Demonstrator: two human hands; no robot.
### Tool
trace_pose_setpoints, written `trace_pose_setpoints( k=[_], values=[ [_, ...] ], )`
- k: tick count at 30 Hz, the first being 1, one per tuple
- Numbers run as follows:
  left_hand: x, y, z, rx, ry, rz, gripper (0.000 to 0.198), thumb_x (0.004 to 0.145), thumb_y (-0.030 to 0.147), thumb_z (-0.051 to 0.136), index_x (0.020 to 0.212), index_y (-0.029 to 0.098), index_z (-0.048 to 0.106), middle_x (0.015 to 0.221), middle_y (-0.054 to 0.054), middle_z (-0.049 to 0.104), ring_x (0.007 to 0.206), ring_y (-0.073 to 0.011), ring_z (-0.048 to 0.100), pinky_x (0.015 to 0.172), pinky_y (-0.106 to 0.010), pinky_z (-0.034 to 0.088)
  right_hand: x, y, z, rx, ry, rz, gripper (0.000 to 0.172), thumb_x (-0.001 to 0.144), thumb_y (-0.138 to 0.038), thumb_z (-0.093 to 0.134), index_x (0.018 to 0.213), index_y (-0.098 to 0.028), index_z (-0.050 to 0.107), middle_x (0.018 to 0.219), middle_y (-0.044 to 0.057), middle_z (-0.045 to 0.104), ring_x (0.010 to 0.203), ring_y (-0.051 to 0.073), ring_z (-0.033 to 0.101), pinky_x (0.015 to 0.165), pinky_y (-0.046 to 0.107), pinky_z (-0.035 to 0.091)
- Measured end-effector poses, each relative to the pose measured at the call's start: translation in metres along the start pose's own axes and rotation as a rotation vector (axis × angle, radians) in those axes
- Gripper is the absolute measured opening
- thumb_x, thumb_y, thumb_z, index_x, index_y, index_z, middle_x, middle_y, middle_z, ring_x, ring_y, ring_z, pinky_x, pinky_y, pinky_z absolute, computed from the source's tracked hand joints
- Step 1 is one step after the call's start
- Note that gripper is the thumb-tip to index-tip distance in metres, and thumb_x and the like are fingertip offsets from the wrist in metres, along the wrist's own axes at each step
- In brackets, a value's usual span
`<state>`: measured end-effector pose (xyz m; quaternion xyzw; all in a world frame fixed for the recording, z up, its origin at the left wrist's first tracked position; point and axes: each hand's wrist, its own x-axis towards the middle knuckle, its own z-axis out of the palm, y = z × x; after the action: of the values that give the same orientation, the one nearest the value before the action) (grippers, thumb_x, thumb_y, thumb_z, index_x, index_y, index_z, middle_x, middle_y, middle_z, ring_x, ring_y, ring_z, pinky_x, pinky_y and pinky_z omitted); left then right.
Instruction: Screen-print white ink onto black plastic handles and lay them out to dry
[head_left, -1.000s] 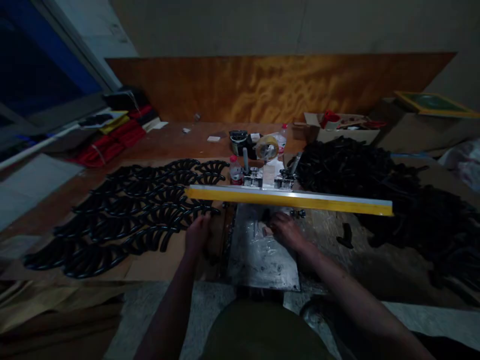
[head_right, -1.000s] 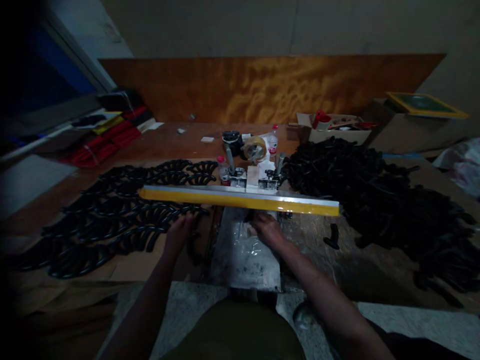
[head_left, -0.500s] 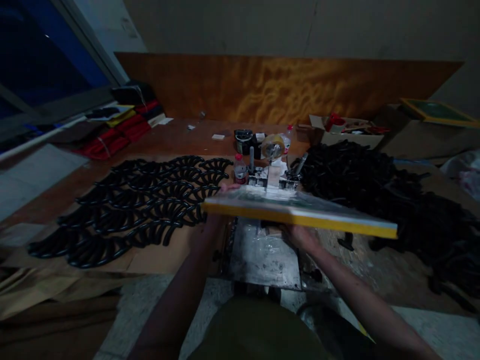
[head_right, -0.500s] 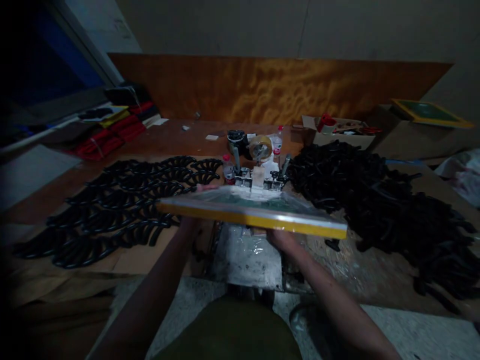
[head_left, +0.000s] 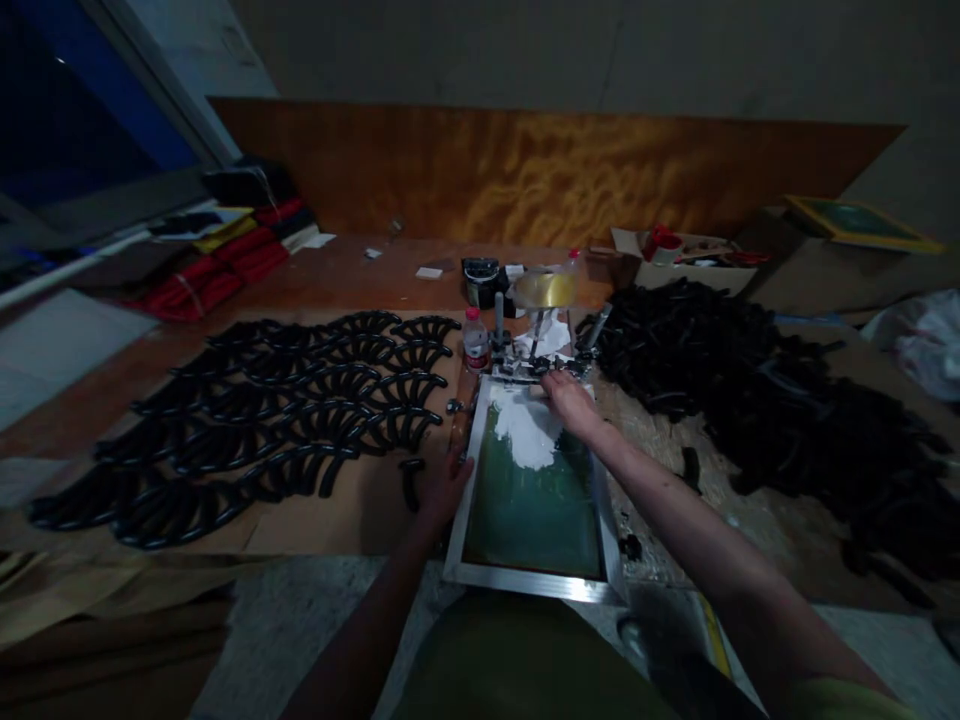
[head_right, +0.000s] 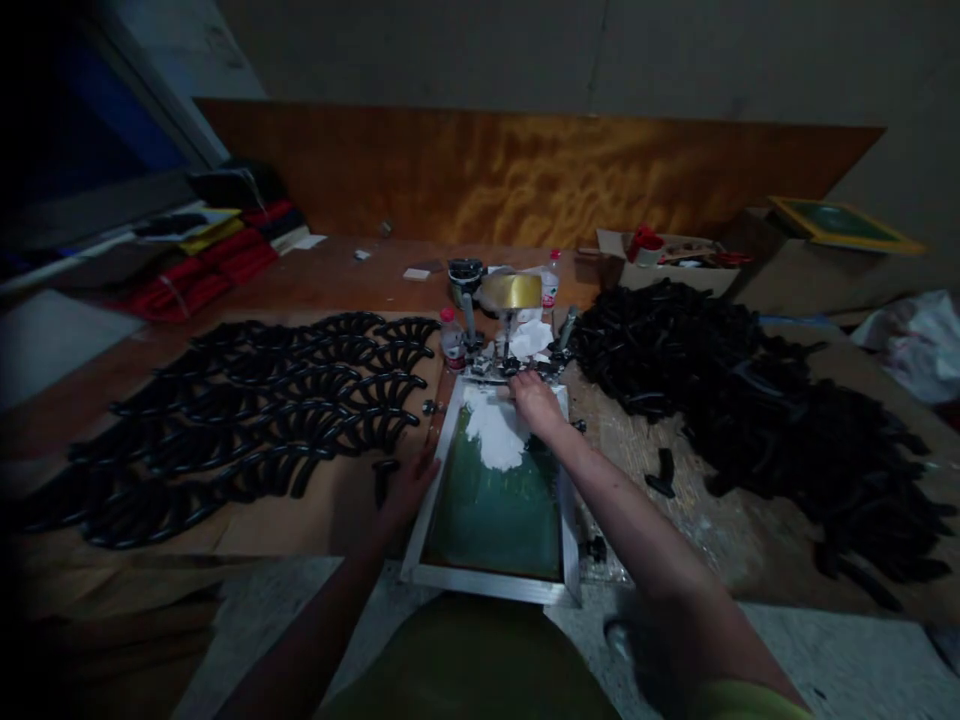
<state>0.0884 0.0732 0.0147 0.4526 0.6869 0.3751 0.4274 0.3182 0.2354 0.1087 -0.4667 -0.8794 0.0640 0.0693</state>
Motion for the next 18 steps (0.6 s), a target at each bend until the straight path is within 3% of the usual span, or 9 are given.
trace_pose_setpoints(
  k=[3,8,12,16,18],
  values=[
    [0.000,-0.009,0.002,-0.018,0.014,-0.048,0.053,0.092,0.045,0.049,0.135,0.015,0.054,0.140,-0.015,0.059,0.131,-0.0267,0.054,0.112,-0.044,0.039,-0.016,-0.011,0.009,-0.035,-0.097,-0.009,0.021,0.087,-0.010,0.049,0.103,-0.011,0.064,0.106,0.017,0.065,0.099,0.026,0.060,0.085,0.033,0.047],
    [-0.002,-0.006,0.003,-0.048,0.034,-0.092,0.049,0.090,0.044,0.052,0.130,0.017,0.058,0.137,-0.014,0.062,0.130,-0.0282,0.055,0.111,-0.044,0.040,-0.069,-0.011,0.012,0.023,-0.138,-0.350,0.029,0.077,-0.004,0.051,0.102,-0.012,0.063,0.101,0.014,0.066,0.099,0.025,0.058,0.084,0.033,0.046],
    [-0.002,-0.004,0.002,-0.032,0.037,-0.070,0.047,0.090,0.043,0.050,0.128,0.016,0.058,0.134,-0.014,0.063,0.127,-0.0269,0.057,0.111,-0.044,0.040,-0.070,-0.002,-0.001,0.097,-0.182,-0.459,0.027,0.071,-0.003,0.054,0.092,-0.017,0.063,0.092,0.008,0.065,0.090,0.022,0.058,0.081,0.031,0.045],
    [-0.003,0.003,-0.002,-0.028,0.012,-0.072,0.050,0.090,0.046,0.050,0.129,0.015,0.058,0.133,-0.014,0.064,0.126,-0.0271,0.058,0.108,-0.042,0.043,-0.060,-0.005,0.009,0.139,-0.013,-0.321,0.023,0.076,-0.004,0.052,0.091,-0.017,0.063,0.094,0.009,0.063,0.094,0.023,0.055,0.081,0.032,0.045],
    [-0.004,0.008,-0.004,-0.039,0.010,-0.076,0.052,0.088,0.047,0.052,0.128,0.013,0.058,0.132,-0.015,0.065,0.124,-0.0272,0.059,0.106,-0.040,0.044,-0.069,-0.007,0.022,0.160,0.070,-0.346,0.027,0.079,-0.004,0.050,0.099,-0.016,0.063,0.099,0.011,0.063,0.098,0.024,0.053,0.085,0.035,0.046]
  ],
)
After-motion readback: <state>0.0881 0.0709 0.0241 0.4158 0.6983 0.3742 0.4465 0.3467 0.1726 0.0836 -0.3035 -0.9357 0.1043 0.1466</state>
